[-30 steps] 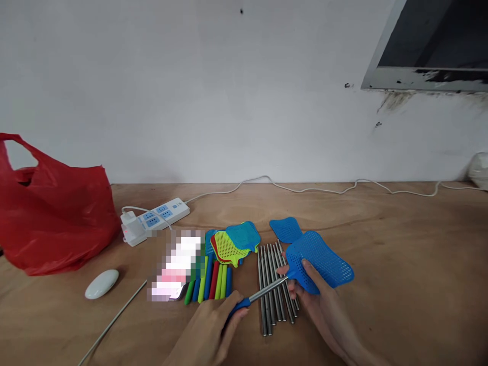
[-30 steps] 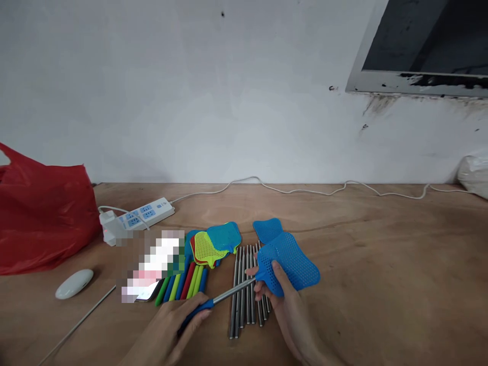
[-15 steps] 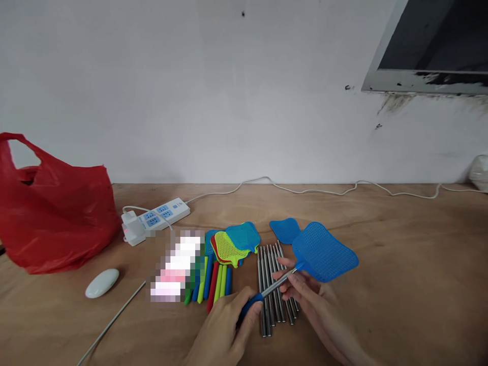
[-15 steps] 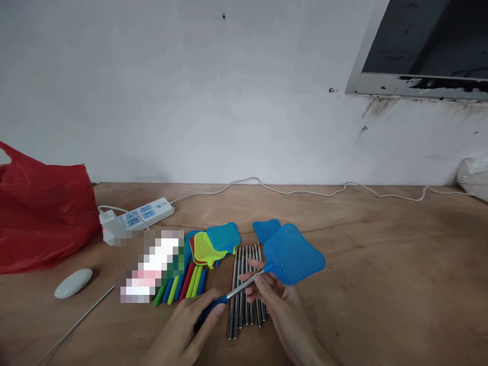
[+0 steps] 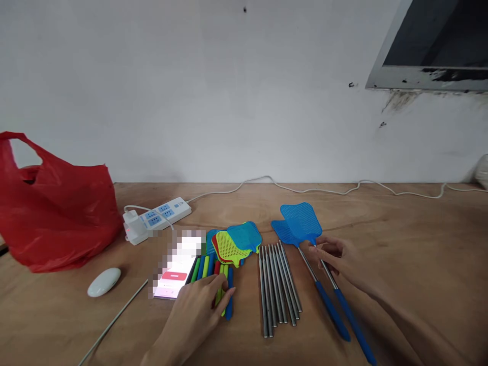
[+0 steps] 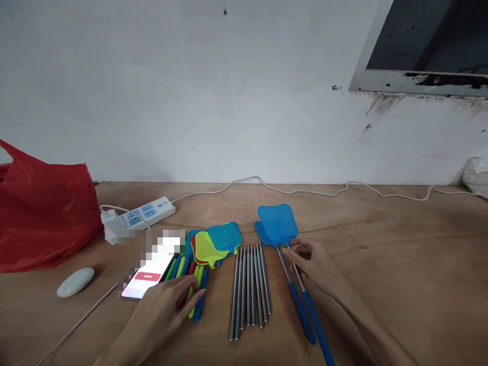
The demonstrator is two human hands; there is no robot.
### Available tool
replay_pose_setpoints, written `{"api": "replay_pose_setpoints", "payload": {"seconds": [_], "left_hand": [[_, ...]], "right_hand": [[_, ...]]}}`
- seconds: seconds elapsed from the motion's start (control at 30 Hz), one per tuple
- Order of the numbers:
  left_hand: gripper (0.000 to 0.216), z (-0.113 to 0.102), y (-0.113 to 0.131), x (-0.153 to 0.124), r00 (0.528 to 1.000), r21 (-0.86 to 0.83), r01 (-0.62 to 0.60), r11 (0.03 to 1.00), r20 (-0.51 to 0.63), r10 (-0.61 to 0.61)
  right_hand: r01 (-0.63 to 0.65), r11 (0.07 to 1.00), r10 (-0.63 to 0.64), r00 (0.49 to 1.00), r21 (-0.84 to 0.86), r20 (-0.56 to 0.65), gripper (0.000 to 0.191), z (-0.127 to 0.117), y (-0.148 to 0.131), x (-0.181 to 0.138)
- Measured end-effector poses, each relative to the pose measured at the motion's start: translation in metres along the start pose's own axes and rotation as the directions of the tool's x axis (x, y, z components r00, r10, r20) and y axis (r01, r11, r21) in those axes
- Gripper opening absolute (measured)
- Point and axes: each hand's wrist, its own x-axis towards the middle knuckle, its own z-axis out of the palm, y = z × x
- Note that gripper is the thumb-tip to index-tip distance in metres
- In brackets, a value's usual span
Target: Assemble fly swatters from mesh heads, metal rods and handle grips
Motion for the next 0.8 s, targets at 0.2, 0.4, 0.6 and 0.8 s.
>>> {"api": "replay_pose_setpoints", "payload": {"seconds": [0.2, 0.4, 0.6, 0.8], "left_hand": [[0.016, 0.001, 0.007, 0.009, 0.993, 0.029, 0.052, 0.998, 0.108, -0.055], [0.022, 0.002, 0.014, 0.01, 0.983, 0.081, 0.107, 0.991, 0.138, -0.118], [0.019, 0.003, 0.018, 0.011, 0.984, 0.045, 0.112, 0.993, 0.132, -0.117], [0.017, -0.002, 0.02, 0.008, 0.989, -0.098, 0.117, 0.988, 0.099, -0.107]], "right_hand": [[0.095, 0.887, -0.156, 0.983, -0.451, -0.1, 0.033, -0.001, 0.037, 0.021], [0.112, 0.804, -0.217, 0.97, -0.584, -0.113, 0.022, 0.002, 0.061, 0.035], [0.219, 0.728, -0.294, 0.956, -0.65, -0.007, 0.019, 0.021, 0.038, 0.033], [0.424, 0.673, -0.281, 0.905, -0.606, 0.321, 0.012, 0.058, -0.007, 0.013]]}}
